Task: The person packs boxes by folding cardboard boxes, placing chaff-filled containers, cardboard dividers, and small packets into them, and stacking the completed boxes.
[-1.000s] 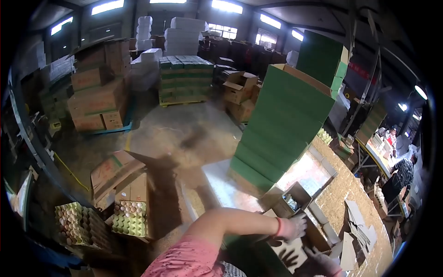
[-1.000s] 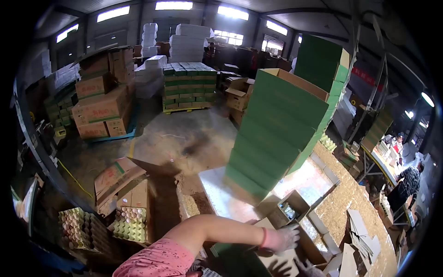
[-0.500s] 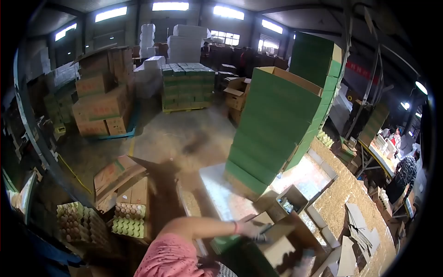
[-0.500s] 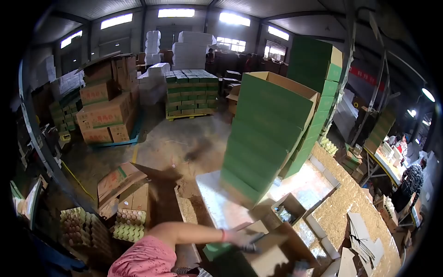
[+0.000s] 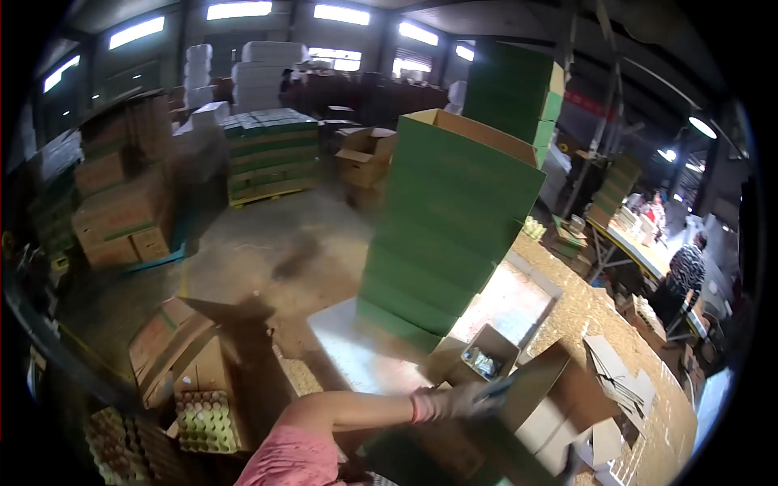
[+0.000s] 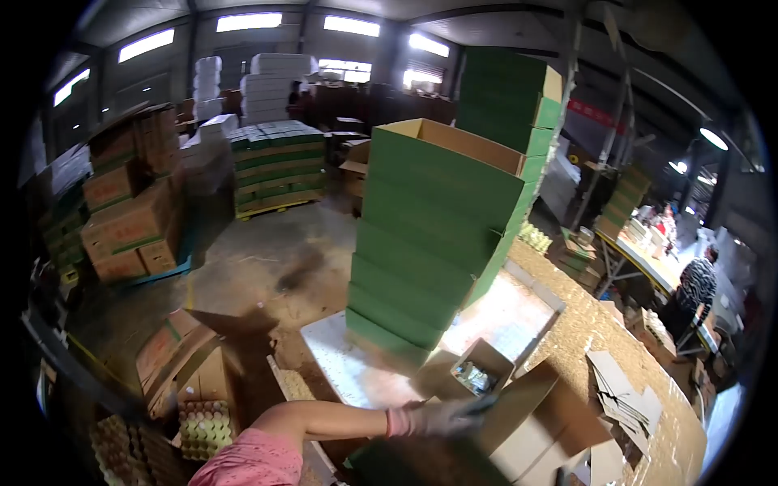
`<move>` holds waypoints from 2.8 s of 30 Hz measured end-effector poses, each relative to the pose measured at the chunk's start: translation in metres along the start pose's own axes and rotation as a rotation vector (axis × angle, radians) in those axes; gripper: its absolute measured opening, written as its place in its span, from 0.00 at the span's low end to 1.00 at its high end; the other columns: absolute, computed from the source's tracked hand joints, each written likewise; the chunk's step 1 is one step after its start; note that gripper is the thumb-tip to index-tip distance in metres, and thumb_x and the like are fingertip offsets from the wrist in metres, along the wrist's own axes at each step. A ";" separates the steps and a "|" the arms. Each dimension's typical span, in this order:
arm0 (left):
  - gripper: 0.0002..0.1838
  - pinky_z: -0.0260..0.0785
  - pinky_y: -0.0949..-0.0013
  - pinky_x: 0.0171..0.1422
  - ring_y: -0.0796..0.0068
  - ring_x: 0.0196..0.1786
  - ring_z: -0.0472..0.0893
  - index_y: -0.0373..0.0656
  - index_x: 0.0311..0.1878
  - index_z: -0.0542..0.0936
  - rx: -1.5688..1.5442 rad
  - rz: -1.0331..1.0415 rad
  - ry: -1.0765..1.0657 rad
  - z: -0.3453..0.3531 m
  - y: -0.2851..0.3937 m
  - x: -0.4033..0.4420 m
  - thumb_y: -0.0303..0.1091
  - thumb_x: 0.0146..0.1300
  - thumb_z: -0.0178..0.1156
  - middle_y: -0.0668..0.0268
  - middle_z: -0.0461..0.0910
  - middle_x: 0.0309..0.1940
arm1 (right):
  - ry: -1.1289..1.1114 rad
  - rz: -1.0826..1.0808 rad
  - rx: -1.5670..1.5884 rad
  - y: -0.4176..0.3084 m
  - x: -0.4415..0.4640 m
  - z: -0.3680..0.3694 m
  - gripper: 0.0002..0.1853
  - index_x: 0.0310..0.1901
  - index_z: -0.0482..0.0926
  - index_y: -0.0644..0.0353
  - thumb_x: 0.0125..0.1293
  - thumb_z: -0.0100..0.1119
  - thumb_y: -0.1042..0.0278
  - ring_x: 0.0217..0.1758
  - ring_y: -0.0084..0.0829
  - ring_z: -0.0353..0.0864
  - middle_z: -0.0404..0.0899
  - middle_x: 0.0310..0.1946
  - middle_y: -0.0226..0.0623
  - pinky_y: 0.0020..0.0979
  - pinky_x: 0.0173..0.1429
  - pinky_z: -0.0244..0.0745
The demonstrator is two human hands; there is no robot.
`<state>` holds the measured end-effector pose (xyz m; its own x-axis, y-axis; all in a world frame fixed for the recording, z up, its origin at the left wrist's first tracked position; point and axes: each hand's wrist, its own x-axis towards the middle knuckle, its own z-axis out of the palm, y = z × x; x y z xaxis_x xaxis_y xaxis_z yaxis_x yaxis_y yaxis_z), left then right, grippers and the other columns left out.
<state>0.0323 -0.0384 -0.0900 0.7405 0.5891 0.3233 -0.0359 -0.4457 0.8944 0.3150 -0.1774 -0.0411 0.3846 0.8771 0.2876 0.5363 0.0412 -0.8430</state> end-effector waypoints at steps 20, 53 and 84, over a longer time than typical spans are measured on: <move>0.48 0.54 0.67 0.73 0.62 0.70 0.64 0.39 0.75 0.47 0.346 0.368 0.888 -0.365 0.110 0.018 0.31 0.56 0.66 0.50 0.64 0.68 | -0.373 -0.089 0.678 -0.210 0.402 0.142 0.20 0.57 0.71 0.61 0.72 0.48 0.56 0.51 0.36 0.75 0.74 0.50 0.40 0.38 0.55 0.72; 0.47 0.44 0.40 0.73 0.45 0.74 0.50 0.48 0.74 0.55 1.220 0.358 0.159 0.009 0.126 -0.013 0.64 0.57 0.55 0.47 0.50 0.72 | 0.606 -0.125 -0.480 0.091 -0.060 -0.059 0.28 0.60 0.68 0.66 0.73 0.43 0.47 0.58 0.41 0.73 0.73 0.53 0.52 0.41 0.62 0.68; 0.34 0.42 0.47 0.77 0.43 0.73 0.53 0.34 0.69 0.58 0.039 0.300 -1.317 0.156 0.097 0.050 0.52 0.70 0.43 0.44 0.59 0.68 | -0.023 -0.335 -1.092 -0.007 0.004 -0.050 0.34 0.64 0.66 0.56 0.67 0.43 0.36 0.66 0.56 0.62 0.64 0.64 0.54 0.63 0.65 0.56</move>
<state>0.1703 -0.1570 -0.0356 0.7965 -0.6025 -0.0509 -0.3058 -0.4740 0.8257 0.3503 -0.1986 -0.0110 0.0910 0.9095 0.4056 0.9806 -0.1529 0.1230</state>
